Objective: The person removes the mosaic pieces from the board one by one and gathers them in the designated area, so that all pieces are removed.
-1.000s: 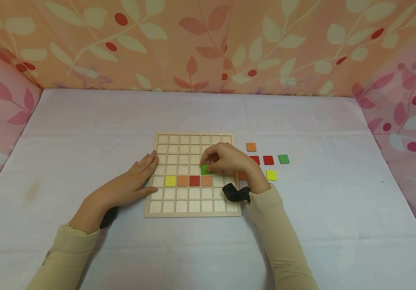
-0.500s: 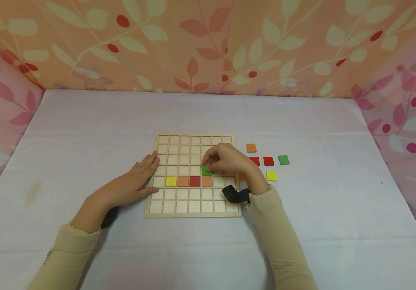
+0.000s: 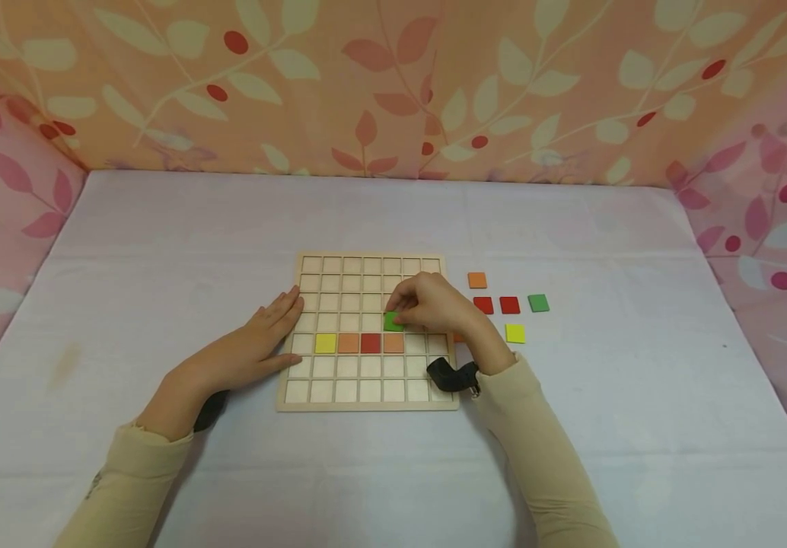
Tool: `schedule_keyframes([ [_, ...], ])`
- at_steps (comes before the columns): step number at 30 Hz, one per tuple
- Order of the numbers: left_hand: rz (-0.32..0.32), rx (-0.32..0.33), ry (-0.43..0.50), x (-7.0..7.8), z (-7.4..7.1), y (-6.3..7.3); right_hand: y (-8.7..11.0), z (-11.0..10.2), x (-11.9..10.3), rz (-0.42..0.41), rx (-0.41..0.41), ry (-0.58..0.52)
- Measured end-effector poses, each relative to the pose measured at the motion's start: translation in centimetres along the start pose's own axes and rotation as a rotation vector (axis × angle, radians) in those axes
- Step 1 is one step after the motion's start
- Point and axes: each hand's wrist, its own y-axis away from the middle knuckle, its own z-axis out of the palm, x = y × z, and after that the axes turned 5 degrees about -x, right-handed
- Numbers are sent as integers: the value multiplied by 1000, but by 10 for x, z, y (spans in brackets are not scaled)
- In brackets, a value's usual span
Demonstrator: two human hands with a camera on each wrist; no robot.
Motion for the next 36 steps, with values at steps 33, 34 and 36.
schedule_keyframes([
  [33, 19, 25, 7, 1, 1, 1, 27, -14, 20, 136, 63, -140],
  [34, 17, 24, 7, 1, 0, 1, 28, -15, 21, 135, 64, -144],
  [36, 9, 21, 6, 1, 0, 1, 30, -16, 22, 129, 65, -148],
])
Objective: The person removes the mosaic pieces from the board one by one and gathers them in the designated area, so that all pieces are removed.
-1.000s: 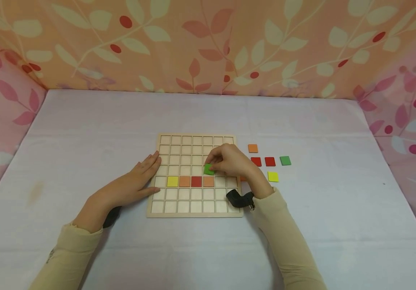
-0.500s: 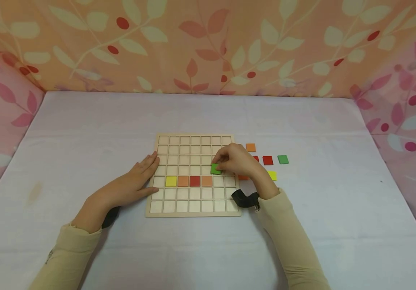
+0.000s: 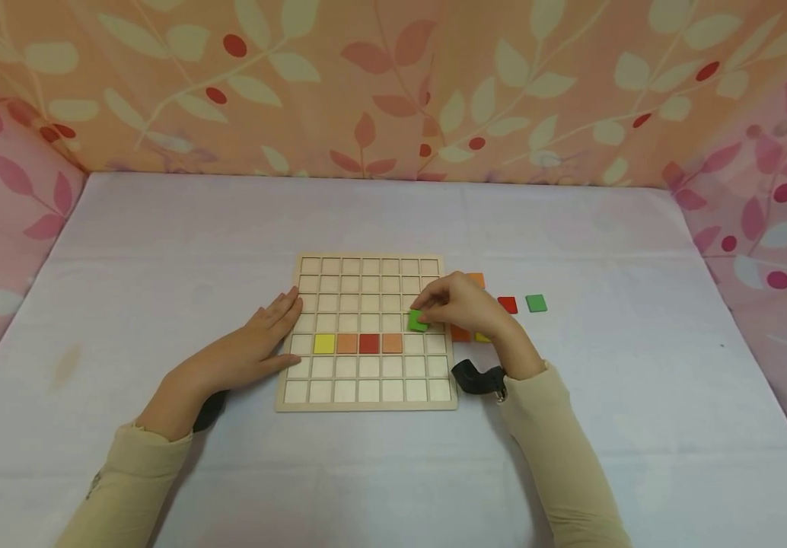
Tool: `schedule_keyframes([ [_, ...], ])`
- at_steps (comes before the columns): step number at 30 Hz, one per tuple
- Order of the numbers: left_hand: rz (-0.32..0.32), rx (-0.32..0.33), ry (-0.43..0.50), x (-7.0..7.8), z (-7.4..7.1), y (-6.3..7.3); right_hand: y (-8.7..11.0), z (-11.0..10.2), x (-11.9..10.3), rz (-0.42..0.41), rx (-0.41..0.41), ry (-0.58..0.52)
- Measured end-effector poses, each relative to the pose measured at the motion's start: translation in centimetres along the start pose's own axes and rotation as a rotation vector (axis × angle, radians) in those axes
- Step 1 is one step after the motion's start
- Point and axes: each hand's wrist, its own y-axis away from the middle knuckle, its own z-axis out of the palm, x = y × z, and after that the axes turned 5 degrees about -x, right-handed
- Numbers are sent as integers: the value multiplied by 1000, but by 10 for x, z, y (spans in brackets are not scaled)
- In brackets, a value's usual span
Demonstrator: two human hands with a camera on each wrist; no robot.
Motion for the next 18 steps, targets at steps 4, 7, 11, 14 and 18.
schedule_keyframes([
  [4, -16, -7, 1, 1, 0, 0, 3, -3, 2, -1, 3, -8],
  [7, -9, -2, 3, 1, 0, 0, 6, -5, 5, 10, 6, 8],
  [11, -1, 0, 4, 1, 0, 0, 11, -9, 9, -14, 15, 53],
  [14, -3, -2, 4, 1, 0, 0, 16, -12, 11, -35, 26, 67],
  [18, -3, 2, 7, 1, 1, 0, 24, -14, 16, -54, 42, 45],
])
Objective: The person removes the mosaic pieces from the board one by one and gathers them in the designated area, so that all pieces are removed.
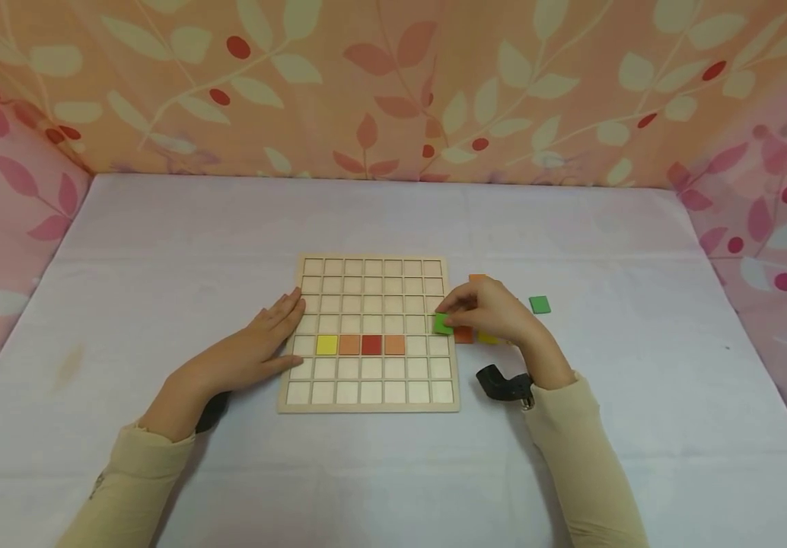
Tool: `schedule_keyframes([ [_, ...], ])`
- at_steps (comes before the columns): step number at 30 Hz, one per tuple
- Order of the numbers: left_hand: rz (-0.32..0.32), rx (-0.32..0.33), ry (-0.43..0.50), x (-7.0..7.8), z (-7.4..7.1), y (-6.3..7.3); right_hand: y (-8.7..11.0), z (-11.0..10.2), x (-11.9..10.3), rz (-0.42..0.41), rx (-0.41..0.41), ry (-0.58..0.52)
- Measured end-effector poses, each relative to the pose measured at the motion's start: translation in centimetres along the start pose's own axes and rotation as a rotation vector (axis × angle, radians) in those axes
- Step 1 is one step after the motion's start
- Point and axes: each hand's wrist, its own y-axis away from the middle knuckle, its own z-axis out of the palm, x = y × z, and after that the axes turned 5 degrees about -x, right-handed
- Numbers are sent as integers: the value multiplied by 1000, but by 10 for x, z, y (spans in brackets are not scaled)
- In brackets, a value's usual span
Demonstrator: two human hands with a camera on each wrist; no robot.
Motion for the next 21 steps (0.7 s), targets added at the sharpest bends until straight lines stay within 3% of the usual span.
schedule_keyframes([
  [5, -4, 4, -7, 1, 0, 0, 8, -4, 5, 3, 8, -14],
  [14, -26, -2, -8, 5, -1, -1, 29, -16, 11, 135, 41, 0],
  [21, -32, -12, -28, 6, -2, -2, 42, -25, 20, 127, 84, 58],
])
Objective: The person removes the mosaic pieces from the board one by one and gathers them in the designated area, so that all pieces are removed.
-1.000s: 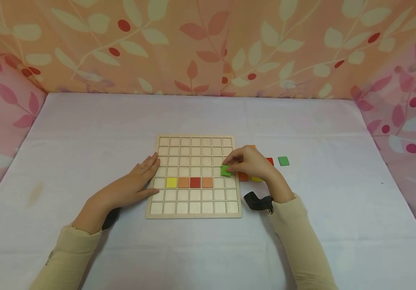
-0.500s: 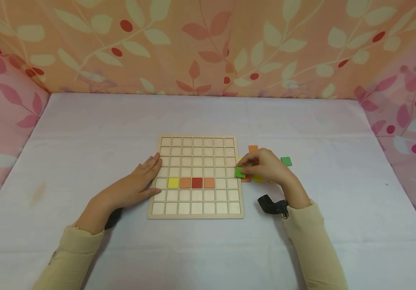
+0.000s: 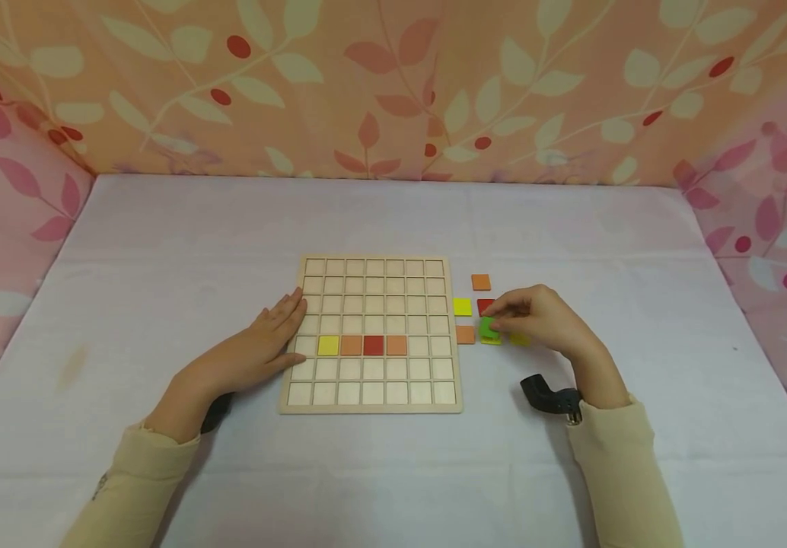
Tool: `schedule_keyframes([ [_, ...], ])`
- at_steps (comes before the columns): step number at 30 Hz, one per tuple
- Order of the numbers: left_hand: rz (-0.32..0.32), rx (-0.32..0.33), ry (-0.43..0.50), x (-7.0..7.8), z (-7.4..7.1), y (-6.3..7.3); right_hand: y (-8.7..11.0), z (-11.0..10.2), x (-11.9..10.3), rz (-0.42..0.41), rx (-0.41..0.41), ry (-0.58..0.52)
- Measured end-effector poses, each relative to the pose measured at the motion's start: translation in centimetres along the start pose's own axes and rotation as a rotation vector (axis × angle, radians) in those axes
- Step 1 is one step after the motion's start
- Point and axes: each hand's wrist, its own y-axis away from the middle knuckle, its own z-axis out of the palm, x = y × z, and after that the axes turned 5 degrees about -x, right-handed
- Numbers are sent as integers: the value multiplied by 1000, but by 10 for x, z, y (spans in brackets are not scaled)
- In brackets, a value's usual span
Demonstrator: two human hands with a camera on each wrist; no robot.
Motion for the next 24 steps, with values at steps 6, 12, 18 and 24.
schedule_keyframes([
  [6, -8, -11, -21, 0, -1, -4, 11, -10, 6, 20, 45, -8],
  [12, -10, -12, -5, -2, 0, -7, 19, -19, 15, 24, 55, -18],
  [18, 4, -14, 18, -5, 0, -6, 24, -26, 27, 39, 42, -30],
  [24, 9, -7, 18, -5, 1, -8, 29, -32, 39, 51, 47, -36],
])
